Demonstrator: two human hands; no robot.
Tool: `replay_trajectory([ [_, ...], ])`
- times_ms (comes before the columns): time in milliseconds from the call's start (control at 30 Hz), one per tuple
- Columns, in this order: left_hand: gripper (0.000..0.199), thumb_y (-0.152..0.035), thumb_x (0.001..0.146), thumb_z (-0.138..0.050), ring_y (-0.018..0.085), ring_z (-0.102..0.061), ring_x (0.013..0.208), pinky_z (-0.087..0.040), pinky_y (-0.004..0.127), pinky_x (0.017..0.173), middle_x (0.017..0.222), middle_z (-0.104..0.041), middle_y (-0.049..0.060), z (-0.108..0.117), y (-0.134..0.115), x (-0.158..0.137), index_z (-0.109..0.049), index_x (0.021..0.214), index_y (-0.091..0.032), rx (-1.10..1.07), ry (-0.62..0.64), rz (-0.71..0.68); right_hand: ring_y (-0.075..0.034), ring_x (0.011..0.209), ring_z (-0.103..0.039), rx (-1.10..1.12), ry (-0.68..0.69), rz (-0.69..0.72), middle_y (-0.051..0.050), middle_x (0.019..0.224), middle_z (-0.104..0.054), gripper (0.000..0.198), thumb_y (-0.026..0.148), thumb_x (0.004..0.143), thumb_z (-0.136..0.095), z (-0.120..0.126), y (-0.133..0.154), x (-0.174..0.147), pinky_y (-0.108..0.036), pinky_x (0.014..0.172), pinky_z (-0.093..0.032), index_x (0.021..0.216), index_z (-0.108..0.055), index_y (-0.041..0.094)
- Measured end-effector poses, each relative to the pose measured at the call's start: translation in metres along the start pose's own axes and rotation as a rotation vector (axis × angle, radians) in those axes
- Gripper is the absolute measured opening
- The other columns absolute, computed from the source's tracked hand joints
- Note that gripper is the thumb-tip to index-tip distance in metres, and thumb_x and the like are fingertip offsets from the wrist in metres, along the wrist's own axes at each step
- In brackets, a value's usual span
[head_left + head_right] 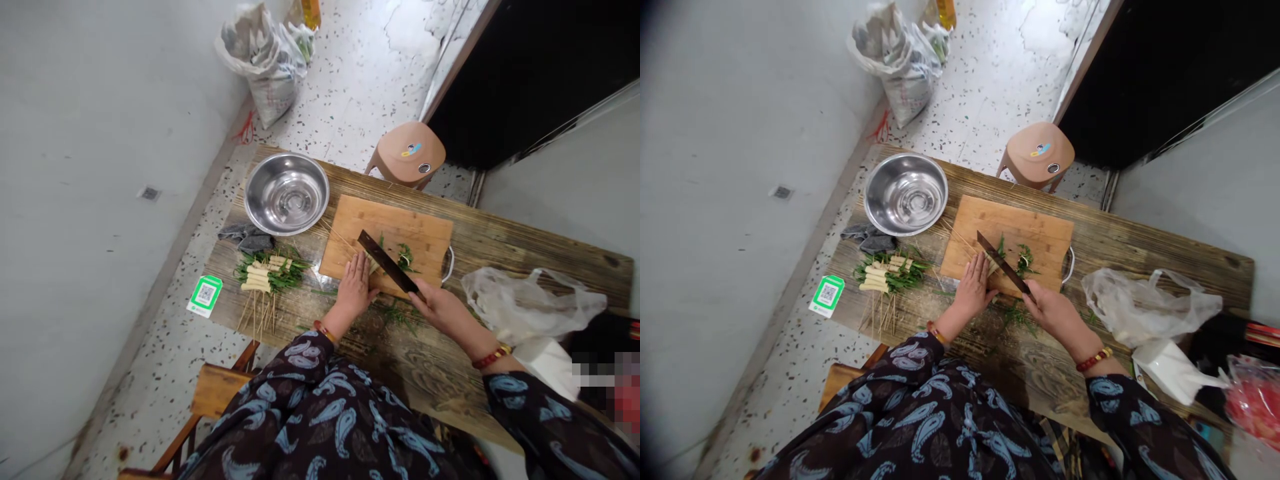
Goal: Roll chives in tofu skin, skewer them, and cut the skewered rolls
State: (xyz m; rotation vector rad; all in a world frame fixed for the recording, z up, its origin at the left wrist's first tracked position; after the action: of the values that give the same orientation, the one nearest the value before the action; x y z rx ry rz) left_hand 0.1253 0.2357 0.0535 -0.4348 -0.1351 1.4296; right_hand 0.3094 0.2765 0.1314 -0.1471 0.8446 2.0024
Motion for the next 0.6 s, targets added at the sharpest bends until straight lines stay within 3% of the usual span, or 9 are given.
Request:
replay_trajectory([
  [400,0.089,-0.046,0.079,-0.057,0.033,-0.006,0.145,-0.017,0.048,0.116,0.156,-0.008,0.021,0.001,0.000,0.001,-0.019,0.146,-0.002,0.005,0.019,0.001,-0.022,0.077,-0.066,-0.115,-0.002,-0.055,-0.012,0.089,-0.069,0.028,0.031,0.095,-0.034,-0.023,0.011,0.011,-0.027,0.061,-0.040,0.111,-0.052,0.015],
  [600,0.088,-0.047,0.079,-0.058,0.032,-0.010,0.144,-0.016,0.049,0.116,0.154,-0.013,0.023,0.010,-0.001,0.001,-0.020,0.145,-0.001,0.055,0.024,-0.023,-0.020,0.072,-0.064,0.078,-0.135,-0.120,-0.008,0.082,-0.069,0.025,0.035,0.093,-0.038,-0.023,0.003,0.015,-0.026,0.058,-0.038,0.101,-0.055,0.018],
])
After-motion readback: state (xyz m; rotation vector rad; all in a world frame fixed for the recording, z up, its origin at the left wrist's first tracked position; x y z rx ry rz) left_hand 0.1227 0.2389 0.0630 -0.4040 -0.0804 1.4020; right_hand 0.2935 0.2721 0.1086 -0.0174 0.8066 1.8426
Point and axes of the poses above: each hand's wrist, its own x-axis towards the middle knuckle, its own z-axis out of the back of the hand, y = z × x, the point moved 4 cm from there along x, towards the middle knuckle
